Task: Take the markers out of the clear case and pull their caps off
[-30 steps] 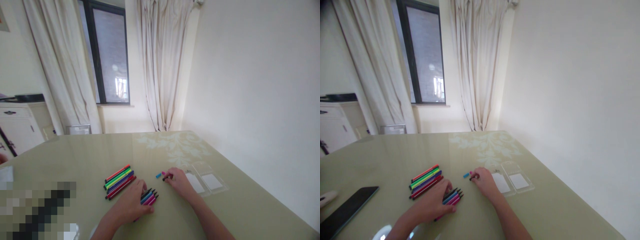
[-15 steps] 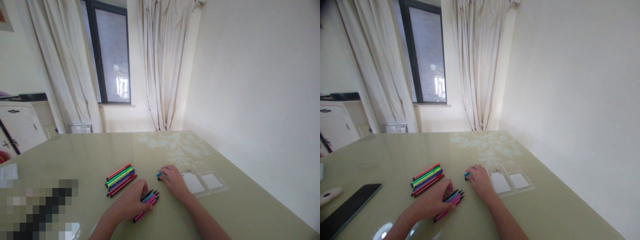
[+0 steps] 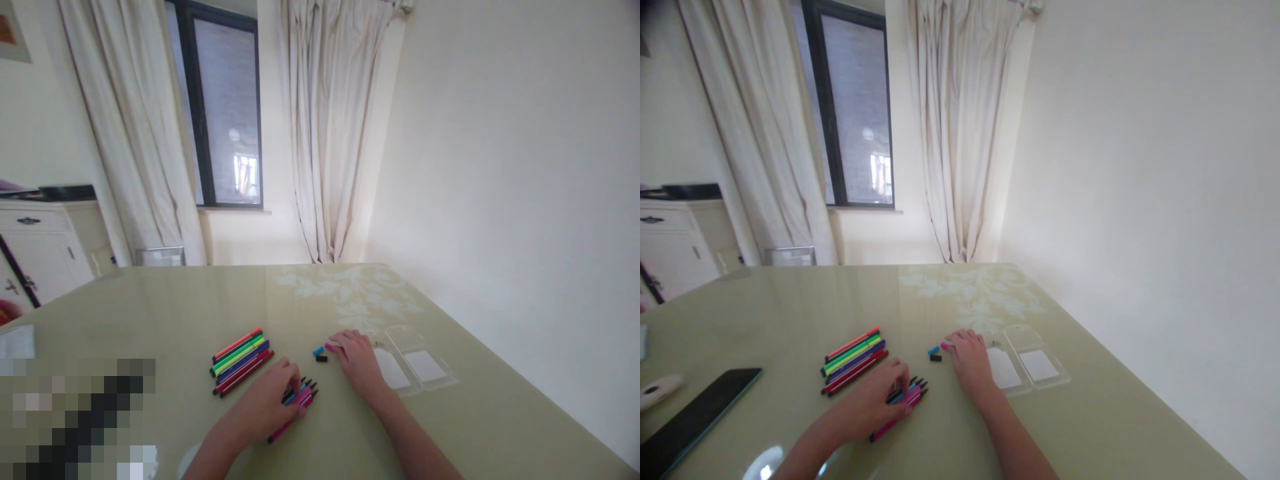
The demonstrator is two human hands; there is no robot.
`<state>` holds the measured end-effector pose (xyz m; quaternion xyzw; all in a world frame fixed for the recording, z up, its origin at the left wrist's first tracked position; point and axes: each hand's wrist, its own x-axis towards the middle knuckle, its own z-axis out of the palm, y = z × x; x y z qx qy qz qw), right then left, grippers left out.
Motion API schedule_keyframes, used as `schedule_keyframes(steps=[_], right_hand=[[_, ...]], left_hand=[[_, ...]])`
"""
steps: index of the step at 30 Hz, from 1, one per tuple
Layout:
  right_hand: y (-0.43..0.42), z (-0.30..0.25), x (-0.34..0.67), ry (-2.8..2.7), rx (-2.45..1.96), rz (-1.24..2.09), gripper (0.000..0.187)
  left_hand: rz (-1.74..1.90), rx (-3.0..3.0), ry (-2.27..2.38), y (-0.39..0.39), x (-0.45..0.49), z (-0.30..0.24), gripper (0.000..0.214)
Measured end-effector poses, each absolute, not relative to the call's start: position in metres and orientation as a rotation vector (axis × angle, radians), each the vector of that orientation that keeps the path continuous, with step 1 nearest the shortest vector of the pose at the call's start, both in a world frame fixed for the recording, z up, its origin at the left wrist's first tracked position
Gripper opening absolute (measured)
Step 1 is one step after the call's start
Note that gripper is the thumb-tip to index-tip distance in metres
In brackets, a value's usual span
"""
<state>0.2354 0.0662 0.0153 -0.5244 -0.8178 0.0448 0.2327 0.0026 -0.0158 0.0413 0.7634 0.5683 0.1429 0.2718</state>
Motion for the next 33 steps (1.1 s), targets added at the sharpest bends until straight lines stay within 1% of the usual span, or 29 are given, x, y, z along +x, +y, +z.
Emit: schedule_keyframes(steps=[10, 18, 25, 27, 30, 31, 33], right_hand=[[0.064, 0.018, 0.231, -2.311, -1.454, 0.105, 0.021], [0.061, 0.013, 0.228, -2.331, -1.299, 0.172, 0.012], [0.062, 0.012, 0.228, -2.330, -1.313, 0.185, 0.011], [0.061, 0.017, 0.230, -2.298, -1.281, 0.240, 0.011], [0.054, 0.028, 0.232, -2.245, -1.122, 0.456, 0.003], [0.051, 0.032, 0.232, -2.243, -1.046, 0.544, 0.003], [0.045, 0.037, 0.230, -2.273, -0.908, 0.684, 0.010]], left_hand=[[0.477, 2.060, 1.510, -0.016, 0.004, 0.043, 0.013], [0.499, 2.101, 1.519, -0.013, 0.003, 0.037, 0.022], [0.497, 2.106, 1.545, -0.013, 0.002, 0.038, 0.017], [0.502, 2.117, 1.545, -0.014, 0.003, 0.037, 0.017], [0.530, 2.119, 1.557, -0.013, 0.003, 0.034, 0.017], [0.543, 2.114, 1.555, -0.012, 0.002, 0.033, 0.017], [0.570, 2.103, 1.551, -0.008, -0.003, 0.032, 0.016]])
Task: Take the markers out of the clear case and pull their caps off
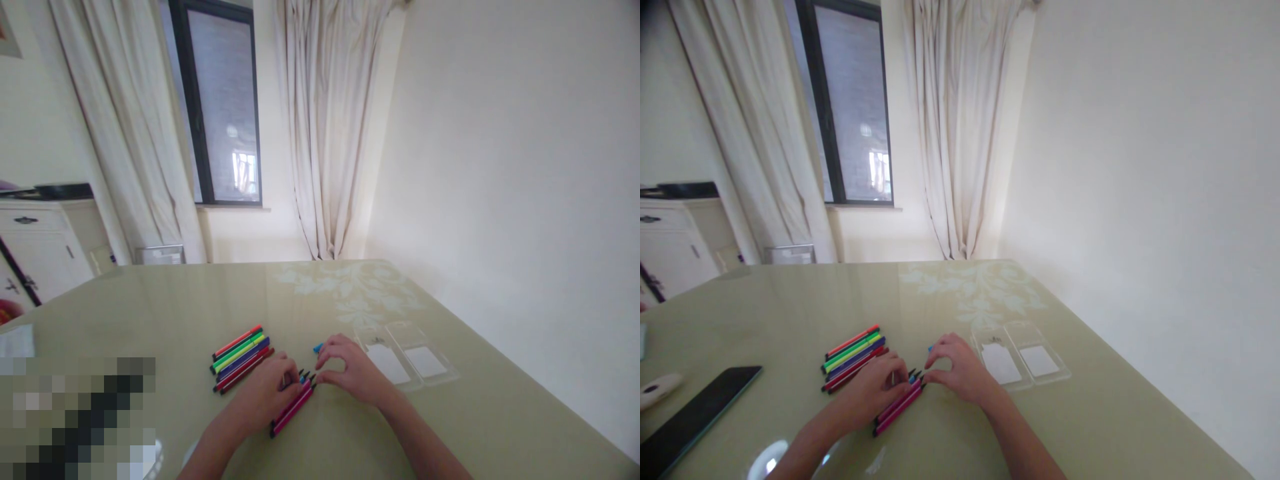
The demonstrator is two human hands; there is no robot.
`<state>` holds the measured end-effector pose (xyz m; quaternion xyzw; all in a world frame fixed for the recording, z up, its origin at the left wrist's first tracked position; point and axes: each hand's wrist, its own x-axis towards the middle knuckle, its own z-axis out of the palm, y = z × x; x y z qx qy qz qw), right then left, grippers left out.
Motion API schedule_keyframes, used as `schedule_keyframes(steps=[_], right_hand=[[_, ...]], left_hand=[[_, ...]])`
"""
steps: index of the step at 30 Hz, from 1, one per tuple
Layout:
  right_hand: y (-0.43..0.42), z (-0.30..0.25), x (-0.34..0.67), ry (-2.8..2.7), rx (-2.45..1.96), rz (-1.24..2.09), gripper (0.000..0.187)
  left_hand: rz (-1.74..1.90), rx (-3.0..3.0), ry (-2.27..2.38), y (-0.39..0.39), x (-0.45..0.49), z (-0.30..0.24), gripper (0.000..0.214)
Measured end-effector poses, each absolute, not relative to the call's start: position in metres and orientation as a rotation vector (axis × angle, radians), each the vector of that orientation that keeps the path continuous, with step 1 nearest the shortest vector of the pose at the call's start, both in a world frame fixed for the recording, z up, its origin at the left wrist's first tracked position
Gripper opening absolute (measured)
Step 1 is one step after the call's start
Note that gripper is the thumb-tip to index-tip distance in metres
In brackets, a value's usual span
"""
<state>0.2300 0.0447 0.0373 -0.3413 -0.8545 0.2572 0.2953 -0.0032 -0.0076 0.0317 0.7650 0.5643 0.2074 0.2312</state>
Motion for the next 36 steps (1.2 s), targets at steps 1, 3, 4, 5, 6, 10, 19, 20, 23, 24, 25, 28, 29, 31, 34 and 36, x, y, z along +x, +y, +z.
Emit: schedule_keyframes(steps=[1, 3, 4, 5, 6, 10, 19, 20, 23, 24, 25, 28, 29, 31, 34, 36], right_hand=[[0.042, 0.038, 0.228, -2.301, -0.863, 0.725, 0.012], [0.038, 0.037, 0.224, -2.366, -0.821, 0.758, 0.013], [0.037, 0.035, 0.221, -2.395, -0.817, 0.760, 0.015], [0.036, 0.032, 0.219, -2.421, -0.812, 0.759, 0.018], [0.036, 0.030, 0.217, -2.440, -0.805, 0.756, 0.023], [0.032, 0.028, 0.215, -2.498, -0.771, 0.723, 0.042], [0.018, 0.031, 0.201, -2.614, -0.771, 0.716, 0.027], [0.017, 0.031, 0.199, -2.618, -0.758, 0.715, 0.027], [0.013, 0.030, 0.195, -2.596, -0.712, 0.723, 0.027], [0.012, 0.029, 0.194, -2.582, -0.706, 0.732, 0.029], [0.013, 0.029, 0.194, -2.563, -0.705, 0.741, 0.030], [0.020, 0.027, 0.199, -2.471, -0.767, 0.737, 0.034], [0.023, 0.027, 0.201, -2.417, -0.825, 0.710, 0.032], [0.031, 0.027, 0.207, -2.282, -0.957, 0.636, 0.032], [0.038, 0.029, 0.210, -2.133, -1.010, 0.640, 0.035], [0.037, 0.033, 0.209, -2.081, -0.964, 0.724, 0.029]], left_hand=[[0.580, 2.102, 1.575, -0.005, -0.008, 0.032, 0.015], [0.587, 2.100, 1.712, 0.000, -0.019, 0.032, 0.013], [0.575, 2.095, 1.820, 0.002, -0.026, 0.033, 0.013], [0.553, 2.085, 1.939, 0.004, -0.033, 0.033, 0.013], [0.524, 2.072, 2.043, 0.006, -0.040, 0.033, 0.012], [0.411, 2.019, 2.178, 0.008, -0.054, 0.029, 0.004], [0.393, 2.009, 2.176, 0.010, -0.052, 0.021, 0.003], [0.385, 2.008, 2.193, 0.010, -0.052, 0.021, 0.003], [0.345, 2.004, 2.230, 0.012, -0.053, 0.019, 0.006], [0.340, 2.013, 2.217, 0.012, -0.053, 0.018, 0.007], [0.343, 2.027, 2.190, 0.012, -0.052, 0.017, 0.007], [0.381, 2.092, 2.105, 0.012, -0.048, 0.018, 0.011], [0.405, 2.123, 2.086, 0.011, -0.046, 0.019, 0.012], [0.479, 2.187, 2.020, 0.009, -0.039, 0.024, 0.014], [0.604, 2.201, 1.819, 0.004, -0.019, 0.032, 0.021], [0.658, 2.179, 1.691, -0.002, -0.003, 0.036, 0.025]])
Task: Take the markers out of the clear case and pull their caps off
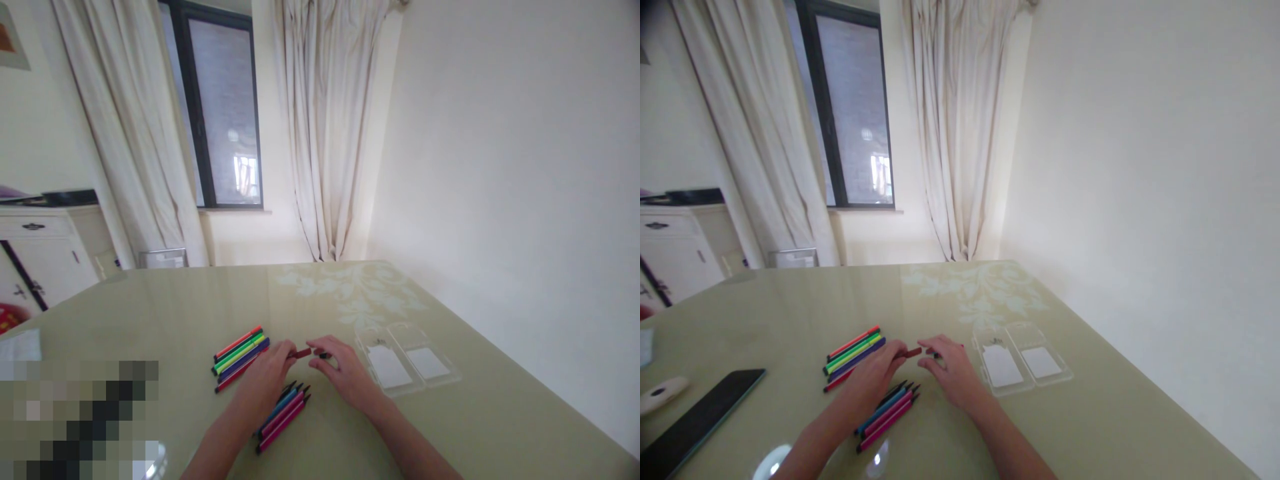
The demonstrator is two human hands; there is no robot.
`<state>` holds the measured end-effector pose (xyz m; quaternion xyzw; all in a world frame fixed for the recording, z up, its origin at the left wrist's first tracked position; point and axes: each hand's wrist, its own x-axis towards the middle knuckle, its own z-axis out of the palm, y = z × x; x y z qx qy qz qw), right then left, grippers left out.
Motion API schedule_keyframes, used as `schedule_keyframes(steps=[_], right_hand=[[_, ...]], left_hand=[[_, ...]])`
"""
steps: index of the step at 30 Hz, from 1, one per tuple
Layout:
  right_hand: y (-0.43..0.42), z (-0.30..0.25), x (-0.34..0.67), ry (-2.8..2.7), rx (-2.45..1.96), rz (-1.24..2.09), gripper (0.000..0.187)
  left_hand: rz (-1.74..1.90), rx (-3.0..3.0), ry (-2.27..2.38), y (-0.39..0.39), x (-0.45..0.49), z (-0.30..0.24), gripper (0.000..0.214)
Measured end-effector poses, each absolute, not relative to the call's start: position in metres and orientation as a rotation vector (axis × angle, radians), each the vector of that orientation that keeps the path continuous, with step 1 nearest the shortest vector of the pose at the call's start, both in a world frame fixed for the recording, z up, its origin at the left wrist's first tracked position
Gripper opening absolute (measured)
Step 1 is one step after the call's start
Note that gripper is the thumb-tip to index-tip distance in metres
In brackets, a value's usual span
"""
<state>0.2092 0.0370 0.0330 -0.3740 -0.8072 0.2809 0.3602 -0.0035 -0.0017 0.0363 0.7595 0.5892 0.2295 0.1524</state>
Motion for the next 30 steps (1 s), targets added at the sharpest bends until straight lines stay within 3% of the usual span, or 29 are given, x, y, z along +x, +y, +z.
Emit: schedule_keyframes(steps=[5, 10, 22, 26, 30], right_hand=[[0.033, 0.044, 0.209, -2.034, -0.979, 0.810, 0.023], [0.061, 0.047, 0.247, -1.786, -1.034, 0.785, 0.027], [0.071, 0.026, 0.262, -2.219, -1.326, 0.429, 0.012], [0.069, 0.024, 0.261, -2.243, -1.348, 0.407, 0.008], [0.069, 0.023, 0.259, -2.242, -1.346, 0.388, 0.008]], left_hand=[[0.665, 2.231, 1.627, -0.013, 0.020, 0.043, 0.031], [0.508, 2.093, 1.942, -0.006, -0.006, 0.040, 0.037], [0.373, 2.062, 1.836, 0.000, -0.039, 0.023, 0.014], [0.348, 2.020, 1.757, -0.006, -0.036, 0.032, 0.028], [0.297, 1.989, 1.710, -0.011, -0.032, 0.034, 0.056]])
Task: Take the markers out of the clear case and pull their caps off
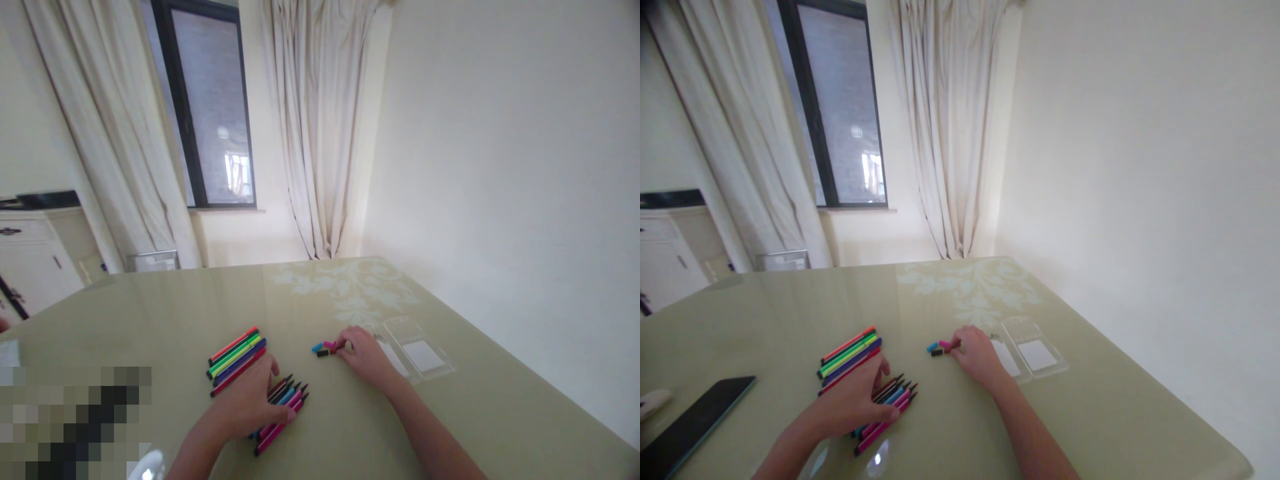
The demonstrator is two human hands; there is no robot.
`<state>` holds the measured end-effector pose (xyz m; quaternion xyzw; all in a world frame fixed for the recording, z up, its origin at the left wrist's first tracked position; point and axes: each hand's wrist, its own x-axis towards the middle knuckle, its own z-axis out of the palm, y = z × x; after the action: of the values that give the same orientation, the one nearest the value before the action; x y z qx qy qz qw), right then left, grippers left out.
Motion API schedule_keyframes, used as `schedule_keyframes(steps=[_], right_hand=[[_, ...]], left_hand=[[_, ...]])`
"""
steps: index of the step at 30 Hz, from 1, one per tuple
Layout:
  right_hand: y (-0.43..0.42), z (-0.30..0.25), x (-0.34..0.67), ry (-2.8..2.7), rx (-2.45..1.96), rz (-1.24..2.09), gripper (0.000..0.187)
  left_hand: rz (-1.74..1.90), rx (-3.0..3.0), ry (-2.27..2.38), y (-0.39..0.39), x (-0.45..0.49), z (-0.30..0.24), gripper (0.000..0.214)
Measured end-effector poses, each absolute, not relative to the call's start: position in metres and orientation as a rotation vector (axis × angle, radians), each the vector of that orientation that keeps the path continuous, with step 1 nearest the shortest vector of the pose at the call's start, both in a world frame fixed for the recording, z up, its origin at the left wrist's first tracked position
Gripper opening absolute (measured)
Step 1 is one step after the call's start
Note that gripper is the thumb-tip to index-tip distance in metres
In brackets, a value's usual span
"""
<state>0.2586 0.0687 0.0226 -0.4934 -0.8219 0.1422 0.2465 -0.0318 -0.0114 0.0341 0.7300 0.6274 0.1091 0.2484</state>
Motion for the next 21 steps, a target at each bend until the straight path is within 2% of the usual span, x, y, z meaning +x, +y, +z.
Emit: schedule_keyframes(steps=[10, 14, 19, 21], right_hand=[[0.067, 0.021, 0.252, -2.219, -1.383, 0.336, 0.007], [0.068, 0.024, 0.251, -2.203, -1.361, 0.262, 0.005], [0.065, 0.025, 0.244, -2.171, -1.300, 0.225, 0.009], [0.061, 0.024, 0.239, -2.158, -1.271, 0.259, 0.009]], left_hand=[[0.428, 1.980, 1.680, -0.008, -0.021, 0.037, 0.041], [0.575, 1.960, 1.964, 0.007, -0.051, 0.027, 0.019], [0.395, 1.988, 2.179, 0.017, -0.075, 0.013, 0.002], [0.408, 2.038, 2.100, 0.017, -0.067, 0.011, 0.007]])
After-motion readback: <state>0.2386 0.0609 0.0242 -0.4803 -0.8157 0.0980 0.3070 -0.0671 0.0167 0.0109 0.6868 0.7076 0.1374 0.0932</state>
